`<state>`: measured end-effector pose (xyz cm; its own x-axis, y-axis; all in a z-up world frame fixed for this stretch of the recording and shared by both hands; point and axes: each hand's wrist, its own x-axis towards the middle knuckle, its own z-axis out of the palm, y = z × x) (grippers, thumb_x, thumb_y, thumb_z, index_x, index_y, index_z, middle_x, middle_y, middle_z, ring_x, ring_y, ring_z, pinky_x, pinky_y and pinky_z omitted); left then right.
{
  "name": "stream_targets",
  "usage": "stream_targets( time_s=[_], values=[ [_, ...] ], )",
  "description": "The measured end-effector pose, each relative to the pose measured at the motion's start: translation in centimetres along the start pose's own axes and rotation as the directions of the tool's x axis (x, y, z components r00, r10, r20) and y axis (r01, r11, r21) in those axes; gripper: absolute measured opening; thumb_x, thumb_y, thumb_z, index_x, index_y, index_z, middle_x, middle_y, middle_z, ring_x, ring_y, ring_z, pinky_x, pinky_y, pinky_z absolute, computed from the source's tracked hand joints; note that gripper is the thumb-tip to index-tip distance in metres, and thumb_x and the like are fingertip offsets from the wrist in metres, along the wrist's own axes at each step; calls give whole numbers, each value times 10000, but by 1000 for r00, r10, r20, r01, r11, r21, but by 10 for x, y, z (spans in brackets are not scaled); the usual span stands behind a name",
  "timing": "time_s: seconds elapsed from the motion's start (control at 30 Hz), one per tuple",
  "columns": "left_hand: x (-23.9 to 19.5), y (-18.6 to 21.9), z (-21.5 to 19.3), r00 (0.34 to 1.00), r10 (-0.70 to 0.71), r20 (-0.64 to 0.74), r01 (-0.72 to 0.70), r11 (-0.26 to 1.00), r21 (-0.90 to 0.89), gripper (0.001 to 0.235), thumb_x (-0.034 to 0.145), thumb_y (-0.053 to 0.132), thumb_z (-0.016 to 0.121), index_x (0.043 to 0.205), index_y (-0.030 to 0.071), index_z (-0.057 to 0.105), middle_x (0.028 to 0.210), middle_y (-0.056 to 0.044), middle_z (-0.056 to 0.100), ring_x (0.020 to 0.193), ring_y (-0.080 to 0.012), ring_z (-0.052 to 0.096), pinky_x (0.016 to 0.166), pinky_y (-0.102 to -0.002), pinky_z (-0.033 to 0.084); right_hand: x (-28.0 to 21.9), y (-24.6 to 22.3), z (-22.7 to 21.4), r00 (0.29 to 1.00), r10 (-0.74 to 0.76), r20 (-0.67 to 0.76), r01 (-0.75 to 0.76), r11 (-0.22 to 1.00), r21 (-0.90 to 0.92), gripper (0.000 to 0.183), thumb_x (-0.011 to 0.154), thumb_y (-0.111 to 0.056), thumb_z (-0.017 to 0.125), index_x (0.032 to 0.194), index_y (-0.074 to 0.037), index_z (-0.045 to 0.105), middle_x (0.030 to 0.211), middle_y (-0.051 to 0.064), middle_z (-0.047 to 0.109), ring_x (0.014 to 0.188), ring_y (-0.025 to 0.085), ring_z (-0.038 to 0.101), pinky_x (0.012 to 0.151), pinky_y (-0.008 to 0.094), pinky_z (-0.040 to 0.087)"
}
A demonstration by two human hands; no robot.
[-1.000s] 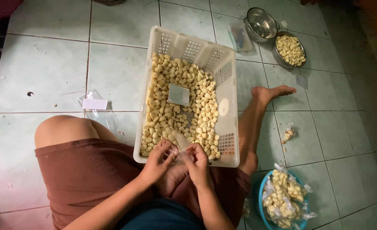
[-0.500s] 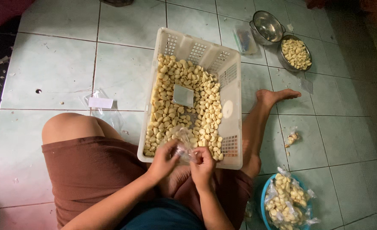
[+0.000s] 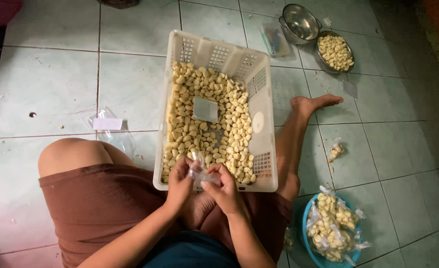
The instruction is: The person puts peeled garlic cloves into small plastic bags by hand while sitting on the floor, handling one bag at a time.
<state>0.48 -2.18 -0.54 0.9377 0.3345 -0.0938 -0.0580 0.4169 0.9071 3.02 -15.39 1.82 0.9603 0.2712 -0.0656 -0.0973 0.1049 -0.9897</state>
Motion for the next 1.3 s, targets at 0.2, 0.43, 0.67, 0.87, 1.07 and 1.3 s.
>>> stream_targets(
  time_s=[0.2, 0.43, 0.67, 0.87, 1.07, 1.3],
  values=[
    [-3, 7, -1, 981, 145, 128, -177, 940, 293, 81, 944, 112, 713, 963, 85, 640, 770, -62, 659, 748, -173, 554, 751, -314, 449, 14, 12, -9, 986, -16, -164, 9, 999, -42, 203, 739, 61, 685, 755, -103, 567, 652, -15, 530, 613, 100, 519, 647, 238, 422],
    [-4, 26, 4, 949, -17, 315, -124, 898, 421, 163, 963, 190, 708, 930, 32, 691, 730, -135, 630, 713, -233, 571, 748, -400, 491, 21, 1, -15, 966, 184, -181, -90, 897, 432, 322, 886, -144, 742, 755, -207, 454, 634, -52, 536, 578, 46, 517, 548, 164, 367],
    [-1, 7, 3, 979, -77, 186, 100, 988, -119, 164, 1061, 112, 534, 915, 65, 593, 719, -68, 647, 741, -148, 616, 803, -280, 441, 16, 20, -15, 999, 14, -34, -11, 997, 76, 372, 703, -43, 908, 884, -78, 585, 726, 50, 631, 648, 143, 591, 634, 261, 496],
    [-12, -21, -3, 956, 154, 249, -213, 949, 231, 191, 874, 42, 763, 797, 62, 589, 814, -100, 639, 780, -240, 602, 818, -392, 514, 30, 47, -30, 973, -190, -133, 137, 934, -331, 307, 584, 104, 584, 616, -120, 376, 616, -54, 295, 591, 118, 334, 586, 261, 311],
    [-6, -5, 5, 840, 270, 471, -449, 833, 324, 168, 830, 1, 552, 774, 160, 539, 727, 5, 568, 652, -119, 482, 608, -247, 387, 38, 53, -35, 804, -570, -170, 378, 710, -595, 364, 915, -123, 740, 677, -125, 466, 659, -4, 500, 649, 156, 435, 627, 243, 446],
    [33, 6, -6, 999, 37, 36, -45, 966, 253, 216, 899, -38, 589, 1082, 69, 543, 710, -64, 551, 622, -178, 511, 614, -318, 412, 15, -12, -11, 1000, -9, 18, 5, 981, 193, 398, 812, -35, 715, 1154, -110, 526, 898, 37, 659, 819, 127, 634, 841, 298, 490]
  ],
)
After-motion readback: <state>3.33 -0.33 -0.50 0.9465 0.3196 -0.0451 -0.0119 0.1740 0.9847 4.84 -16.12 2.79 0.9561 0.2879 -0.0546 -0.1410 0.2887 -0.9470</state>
